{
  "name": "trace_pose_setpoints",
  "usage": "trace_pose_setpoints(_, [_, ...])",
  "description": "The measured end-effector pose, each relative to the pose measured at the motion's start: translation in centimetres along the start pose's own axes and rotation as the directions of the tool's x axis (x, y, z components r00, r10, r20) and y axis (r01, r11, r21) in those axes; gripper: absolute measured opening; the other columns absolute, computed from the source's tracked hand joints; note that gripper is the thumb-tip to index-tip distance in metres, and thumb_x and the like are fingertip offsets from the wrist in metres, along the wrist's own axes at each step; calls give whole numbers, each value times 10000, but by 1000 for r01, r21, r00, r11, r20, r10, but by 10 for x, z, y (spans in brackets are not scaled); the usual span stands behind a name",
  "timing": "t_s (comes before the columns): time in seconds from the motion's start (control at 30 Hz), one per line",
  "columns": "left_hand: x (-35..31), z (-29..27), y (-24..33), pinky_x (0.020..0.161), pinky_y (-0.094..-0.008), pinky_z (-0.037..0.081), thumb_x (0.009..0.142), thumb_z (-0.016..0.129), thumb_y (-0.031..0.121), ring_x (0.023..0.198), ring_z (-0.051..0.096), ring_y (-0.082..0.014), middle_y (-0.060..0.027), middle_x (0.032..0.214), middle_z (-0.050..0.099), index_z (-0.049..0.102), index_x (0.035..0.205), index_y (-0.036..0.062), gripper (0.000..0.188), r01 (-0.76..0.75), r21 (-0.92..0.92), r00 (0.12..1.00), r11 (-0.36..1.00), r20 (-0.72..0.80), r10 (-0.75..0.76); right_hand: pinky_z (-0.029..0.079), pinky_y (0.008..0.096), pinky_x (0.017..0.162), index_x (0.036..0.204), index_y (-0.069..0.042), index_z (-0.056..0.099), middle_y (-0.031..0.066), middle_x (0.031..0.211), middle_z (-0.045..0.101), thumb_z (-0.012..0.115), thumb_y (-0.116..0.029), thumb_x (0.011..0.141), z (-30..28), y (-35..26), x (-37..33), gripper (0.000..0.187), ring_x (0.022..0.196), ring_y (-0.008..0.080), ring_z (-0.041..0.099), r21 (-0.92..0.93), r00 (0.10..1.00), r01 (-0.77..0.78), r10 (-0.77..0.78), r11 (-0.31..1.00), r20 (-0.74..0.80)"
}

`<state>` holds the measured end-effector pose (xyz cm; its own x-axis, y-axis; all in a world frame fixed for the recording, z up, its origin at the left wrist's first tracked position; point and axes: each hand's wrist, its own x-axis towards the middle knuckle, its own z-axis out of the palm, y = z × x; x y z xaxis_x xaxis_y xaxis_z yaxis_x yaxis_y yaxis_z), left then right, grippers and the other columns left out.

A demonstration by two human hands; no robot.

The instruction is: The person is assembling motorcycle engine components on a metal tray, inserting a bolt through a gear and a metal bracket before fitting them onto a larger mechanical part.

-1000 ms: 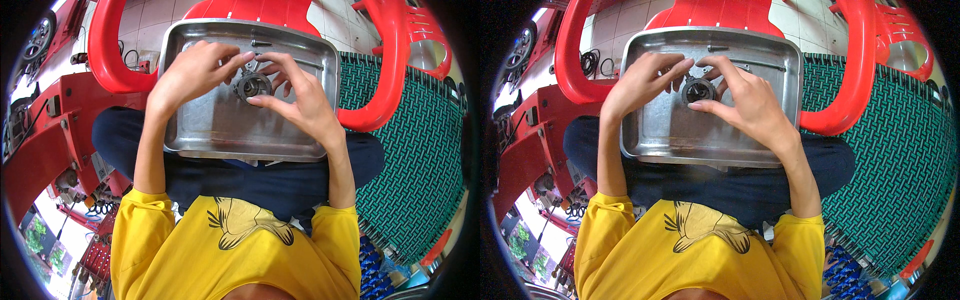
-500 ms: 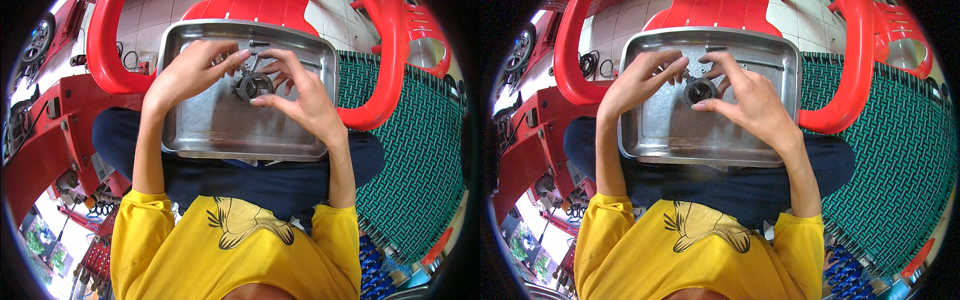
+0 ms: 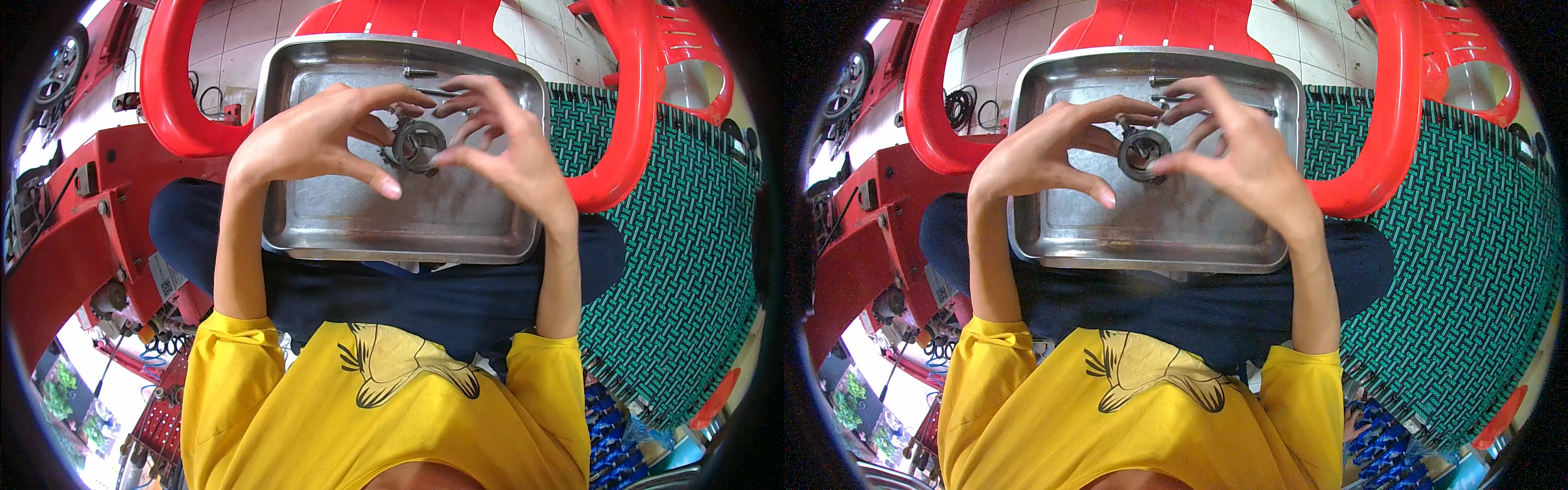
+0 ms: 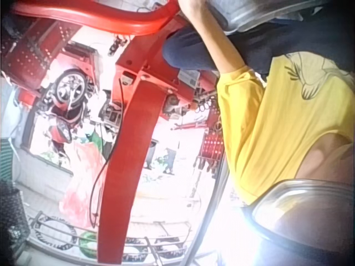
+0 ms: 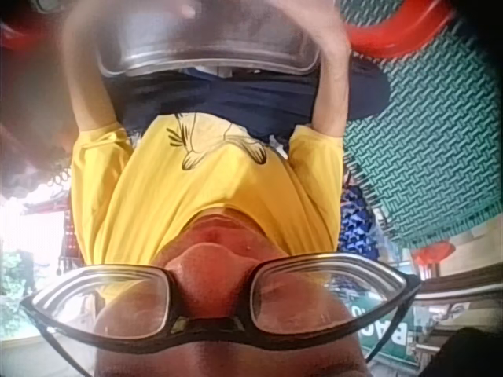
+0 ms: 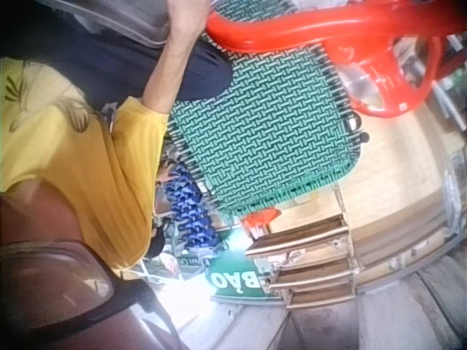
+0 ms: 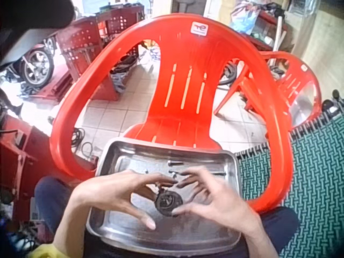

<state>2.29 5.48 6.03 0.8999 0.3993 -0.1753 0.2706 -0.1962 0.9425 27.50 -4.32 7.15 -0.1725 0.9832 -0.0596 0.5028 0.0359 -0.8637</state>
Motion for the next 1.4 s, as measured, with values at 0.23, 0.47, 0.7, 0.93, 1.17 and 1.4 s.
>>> trace_pose_setpoints(0.23, [6, 5, 1, 903, -432, 648, 650, 950, 204, 1102, 759, -275, -122, 1330, 728, 692, 1356, 94, 760, 13, 149, 991, 989, -132, 7, 581, 460, 770, 1261, -112, 664, 127, 1081, 736, 760, -339, 932, -15, 30, 3, 412, 925, 318, 743, -619, 967, -201, 53, 759, -248])
trace_pose_setpoints(0.47, [7, 5, 2, 864, -377, 657, 641, 967, 177, 1017, 783, -259, -120, 1234, 769, 721, 1314, 96, 721, -41, 271, 984, 962, -159, 86, 586, 528, 785, 1356, -133, 634, 148, 1102, 675, 661, -337, 1007, 30, 52, 30, 406, 950, 405, 724, -620, 989, -112, 25, 776, -147])
trace_pose_setpoints(0.7, [13, 14, 9, 836, -371, 644, 584, 990, 270, 932, 796, -252, -117, 1094, 802, 753, 1244, 114, 719, 12, 398, 985, 917, -162, 58, 565, 571, 801, 1188, -79, 719, 239, 919, 754, 700, -385, 982, 43, 67, 54, 369, 937, 469, 724, -540, 974, -199, 104, 818, -201])
trace_pose_setpoints(0.93, [12, 18, 10, 761, -388, 579, 540, 990, 429, 850, 772, -317, -108, 1005, 807, 734, 1114, 125, 698, -9, 548, 961, 837, -228, 159, 572, 545, 823, 1025, -55, 768, 241, 940, 755, 743, -406, 946, 36, 80, 53, 361, 943, 450, 727, -546, 981, -174, 94, 819, -172])
trace_pose_setpoints(1.17, [13, 27, 18, 718, -464, 553, 614, 962, 458, 864, 724, -390, -139, 904, 742, 643, 1063, 52, 684, -27, 633, 949, 774, -227, 219, 552, 385, 805, 1186, -34, 773, 164, 916, 775, 754, -399, 966, 10, 63, 54, 427, 856, 252, 744, -132, 972, -209, 190, 969, -139])
trace_pose_setpoints(1.4, [13, 26, 5, 828, -450, 587, 664, 909, 599, 920, 738, -407, -206, 1093, 745, 645, 1263, -7, 892, 0, 654, 979, 756, -153, 133, 454, 249, 859, 1238, -29, 743, -27, 1017, 699, 774, -380, 982, 21, 44, 18, 436, 950, 70, 587, 619, 968, -215, 247, 755, 35])
